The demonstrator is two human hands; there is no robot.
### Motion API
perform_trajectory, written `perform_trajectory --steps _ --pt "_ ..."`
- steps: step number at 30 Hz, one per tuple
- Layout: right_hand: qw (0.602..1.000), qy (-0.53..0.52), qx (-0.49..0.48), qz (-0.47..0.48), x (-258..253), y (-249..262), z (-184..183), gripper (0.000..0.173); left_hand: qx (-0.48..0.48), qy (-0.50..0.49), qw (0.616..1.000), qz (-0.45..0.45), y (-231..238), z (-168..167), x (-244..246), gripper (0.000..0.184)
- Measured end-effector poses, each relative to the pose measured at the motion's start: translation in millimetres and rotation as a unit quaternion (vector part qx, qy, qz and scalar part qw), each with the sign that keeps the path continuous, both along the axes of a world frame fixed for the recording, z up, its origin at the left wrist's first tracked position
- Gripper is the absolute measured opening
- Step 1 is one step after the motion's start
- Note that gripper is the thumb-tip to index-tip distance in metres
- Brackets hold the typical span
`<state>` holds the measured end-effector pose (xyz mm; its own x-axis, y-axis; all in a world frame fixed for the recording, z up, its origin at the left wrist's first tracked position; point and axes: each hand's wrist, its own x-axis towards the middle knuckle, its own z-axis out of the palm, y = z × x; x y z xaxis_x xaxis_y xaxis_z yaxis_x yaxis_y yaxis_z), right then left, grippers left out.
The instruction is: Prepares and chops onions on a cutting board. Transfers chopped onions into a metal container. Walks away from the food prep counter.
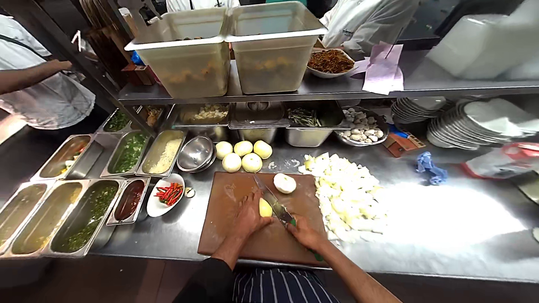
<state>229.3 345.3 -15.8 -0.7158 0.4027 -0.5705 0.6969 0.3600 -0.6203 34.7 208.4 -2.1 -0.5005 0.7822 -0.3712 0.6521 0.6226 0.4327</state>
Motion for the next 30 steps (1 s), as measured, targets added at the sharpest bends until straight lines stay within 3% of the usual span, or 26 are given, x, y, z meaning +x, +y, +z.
perform_trajectory --steps 2,5,7,17,20,25,28,30 --pt "0.994 -0.017 0.099 0.034 4 -15 25 0.038 0.093 -0.012 0.995 0.034 -21 -11 0 0.110" --pt "0.985 -0.045 0.155 0.069 3 -35 60 0.037 0.229 -0.004 0.973 0.033 -46 -38 1 0.063" --pt "0.980 -0.080 0.156 0.099 0 -39 76 0.037 0.243 -0.006 0.970 0.020 -47 -46 2 0.049" --pt "0.965 -0.176 0.137 0.140 -9 -41 113 0.034 0.249 -0.025 0.968 0.024 -43 -49 2 0.045" --pt "0.963 -0.192 0.132 0.134 -36 -46 94 0.035 0.238 -0.031 0.970 0.024 -44 -47 4 0.045" --pt "0.974 -0.134 0.154 0.103 -52 -45 29 0.036 0.252 -0.020 0.967 0.030 -45 -53 4 0.046" --pt "0.991 -0.056 0.076 0.095 -43 -19 9 0.034 0.196 -0.023 0.980 0.010 -42 -38 6 0.053" --pt "0.998 -0.007 0.021 0.056 -36 -5 4 0.034 0.136 -0.040 0.990 -0.003 -38 -19 2 0.049"
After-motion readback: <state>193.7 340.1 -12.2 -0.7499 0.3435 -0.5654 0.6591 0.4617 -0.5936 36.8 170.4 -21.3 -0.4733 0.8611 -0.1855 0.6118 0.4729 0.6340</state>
